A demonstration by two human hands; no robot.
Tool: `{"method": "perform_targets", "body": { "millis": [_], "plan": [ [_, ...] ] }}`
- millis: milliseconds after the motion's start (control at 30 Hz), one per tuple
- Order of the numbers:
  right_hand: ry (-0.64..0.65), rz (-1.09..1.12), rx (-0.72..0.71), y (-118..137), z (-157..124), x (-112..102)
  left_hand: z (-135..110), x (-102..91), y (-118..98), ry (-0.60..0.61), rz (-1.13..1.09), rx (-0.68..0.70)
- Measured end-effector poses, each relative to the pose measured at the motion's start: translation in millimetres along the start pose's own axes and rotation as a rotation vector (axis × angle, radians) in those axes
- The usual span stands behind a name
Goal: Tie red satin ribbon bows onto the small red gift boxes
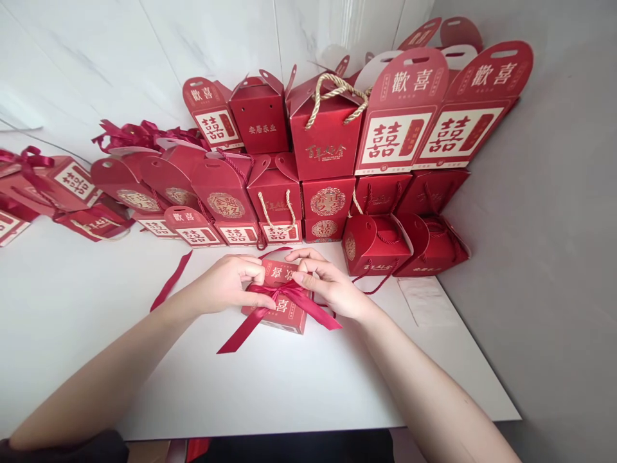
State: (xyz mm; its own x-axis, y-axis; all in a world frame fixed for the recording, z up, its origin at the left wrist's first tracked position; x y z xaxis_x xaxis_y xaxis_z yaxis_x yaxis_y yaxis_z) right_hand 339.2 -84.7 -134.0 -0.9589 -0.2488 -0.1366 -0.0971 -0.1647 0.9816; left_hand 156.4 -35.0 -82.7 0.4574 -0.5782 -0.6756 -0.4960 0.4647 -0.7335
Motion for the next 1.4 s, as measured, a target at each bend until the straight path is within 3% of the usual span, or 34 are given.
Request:
{"method": "perform_targets", "body": {
  "millis": [200, 333, 533, 833, 1233, 1400],
  "plan": [
    [-0.039, 0.207, 0.026, -7.8, 3.6, 5.5, 0.7, -0.3, -0.5, 0.001, 0.058, 0.032],
    [-0.072, 0.341, 0.097, -11.2, 3.5, 11.0, -0.9, -1.4, 1.2, 0.075, -0.154, -0.023],
    [-0.013, 0.151, -0.016, 2.6, 1.1, 4.5, -1.5, -2.1, 6.2, 0.216, -0.359, -0.017],
    [-0.006, 0.076, -0.035, -4.9, 1.3, -4.4, -2.2, 0.0, 11.4, 0.235, -0.380, -0.166],
    [-0.013, 0.055, -0.069, -11.5, 4.0, -6.9, 1.2, 4.2, 20.1, 0.265, -0.504, -0.197],
    [-0.124, -0.253, -0.122, 17.2, -5.1, -9.4, 3.0, 1.1, 19.7, 0.285, -0.544, -0.174]
  ]
}}
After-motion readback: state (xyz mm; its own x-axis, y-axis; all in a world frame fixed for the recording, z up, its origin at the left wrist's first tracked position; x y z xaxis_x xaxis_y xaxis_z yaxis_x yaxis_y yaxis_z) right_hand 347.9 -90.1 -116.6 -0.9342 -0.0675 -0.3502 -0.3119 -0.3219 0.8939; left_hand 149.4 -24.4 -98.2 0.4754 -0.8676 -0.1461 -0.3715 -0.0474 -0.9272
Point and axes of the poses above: each hand's wrist, its own z-axis towards the middle knuckle, its own x-axis out of the palm, y = z × x, the point moved 4 cm from there along z, towards the middle knuckle, and after that the axes turned 8 degrees about -z, right-handed, at the moved point
